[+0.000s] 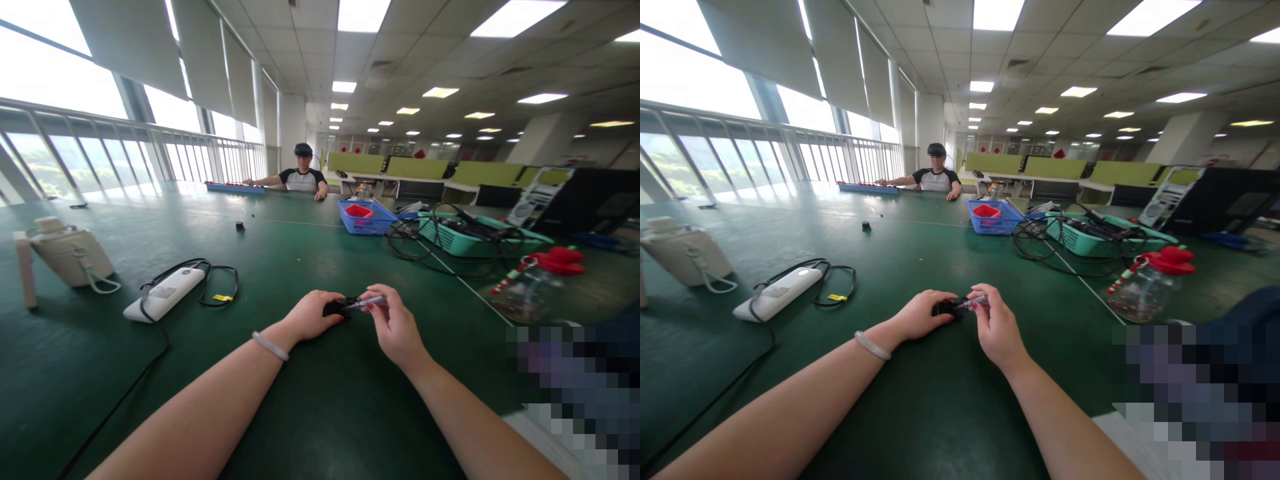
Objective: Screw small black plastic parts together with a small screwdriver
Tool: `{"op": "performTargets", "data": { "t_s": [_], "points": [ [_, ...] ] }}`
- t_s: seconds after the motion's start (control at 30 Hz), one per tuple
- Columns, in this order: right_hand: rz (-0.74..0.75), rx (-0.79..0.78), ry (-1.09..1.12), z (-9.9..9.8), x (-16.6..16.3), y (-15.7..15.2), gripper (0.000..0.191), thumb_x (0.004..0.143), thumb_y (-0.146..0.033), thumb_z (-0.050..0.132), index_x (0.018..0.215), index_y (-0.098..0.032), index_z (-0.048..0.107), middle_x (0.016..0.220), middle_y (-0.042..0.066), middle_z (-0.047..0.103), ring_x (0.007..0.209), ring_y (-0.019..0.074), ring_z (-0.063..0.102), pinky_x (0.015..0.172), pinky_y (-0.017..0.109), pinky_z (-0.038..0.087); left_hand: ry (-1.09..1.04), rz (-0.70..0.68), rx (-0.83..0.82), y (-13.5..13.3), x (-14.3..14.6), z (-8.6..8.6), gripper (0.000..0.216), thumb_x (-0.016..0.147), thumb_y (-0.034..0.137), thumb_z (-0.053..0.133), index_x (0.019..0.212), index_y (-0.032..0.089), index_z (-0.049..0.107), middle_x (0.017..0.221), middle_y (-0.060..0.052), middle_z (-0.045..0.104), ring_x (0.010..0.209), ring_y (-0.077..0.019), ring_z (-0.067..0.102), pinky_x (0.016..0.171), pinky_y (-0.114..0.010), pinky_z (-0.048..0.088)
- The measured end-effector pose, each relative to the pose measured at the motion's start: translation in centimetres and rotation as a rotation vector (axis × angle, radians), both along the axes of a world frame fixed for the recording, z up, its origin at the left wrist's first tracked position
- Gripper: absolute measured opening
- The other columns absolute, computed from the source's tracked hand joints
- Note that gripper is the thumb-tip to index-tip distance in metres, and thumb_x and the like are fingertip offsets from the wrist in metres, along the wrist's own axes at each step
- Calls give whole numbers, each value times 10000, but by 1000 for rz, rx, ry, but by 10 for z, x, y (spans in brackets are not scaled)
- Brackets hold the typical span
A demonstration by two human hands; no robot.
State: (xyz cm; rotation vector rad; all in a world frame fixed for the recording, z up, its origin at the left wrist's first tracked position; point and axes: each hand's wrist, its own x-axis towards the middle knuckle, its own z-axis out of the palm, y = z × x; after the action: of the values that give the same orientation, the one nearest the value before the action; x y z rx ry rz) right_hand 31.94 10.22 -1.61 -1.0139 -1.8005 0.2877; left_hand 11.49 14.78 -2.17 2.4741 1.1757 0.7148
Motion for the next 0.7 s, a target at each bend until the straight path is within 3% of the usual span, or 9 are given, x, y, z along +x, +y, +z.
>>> {"op": "performTargets", "data": {
  "t_s": [0.17,0.27,0.47,0.7],
  "points": [
    [-89,18,354,6,6,0,245,937,-284,529,1167,-226,469,994,60,661,788,191,689,775,400,592,-58,28,14,-4,0,4,420,867,304,603,1282,241,582,1241,-48,650,1144,-234,570,1026,-356,427],
    [-185,48,459,7,13,4,274,929,-305,540,1175,-222,452,1002,64,652,786,196,683,792,431,589,-72,94,57,-4,0,3,404,915,262,520,1318,249,543,1259,-53,622,1167,-226,534,1042,-354,408],
    [-245,-93,370,-2,21,16,288,919,-366,542,1143,-196,477,1026,98,652,819,222,686,828,475,575,131,279,65,1,-1,-5,427,924,198,417,1306,314,567,1228,-68,602,1113,-264,522,985,-434,399],
    [-228,-120,317,-2,20,15,321,930,-417,518,1151,-187,487,1013,105,654,820,226,677,814,483,577,220,311,80,1,-2,-8,367,888,215,447,1153,320,678,1158,-63,640,1082,-276,536,960,-458,395]
  ]
}}
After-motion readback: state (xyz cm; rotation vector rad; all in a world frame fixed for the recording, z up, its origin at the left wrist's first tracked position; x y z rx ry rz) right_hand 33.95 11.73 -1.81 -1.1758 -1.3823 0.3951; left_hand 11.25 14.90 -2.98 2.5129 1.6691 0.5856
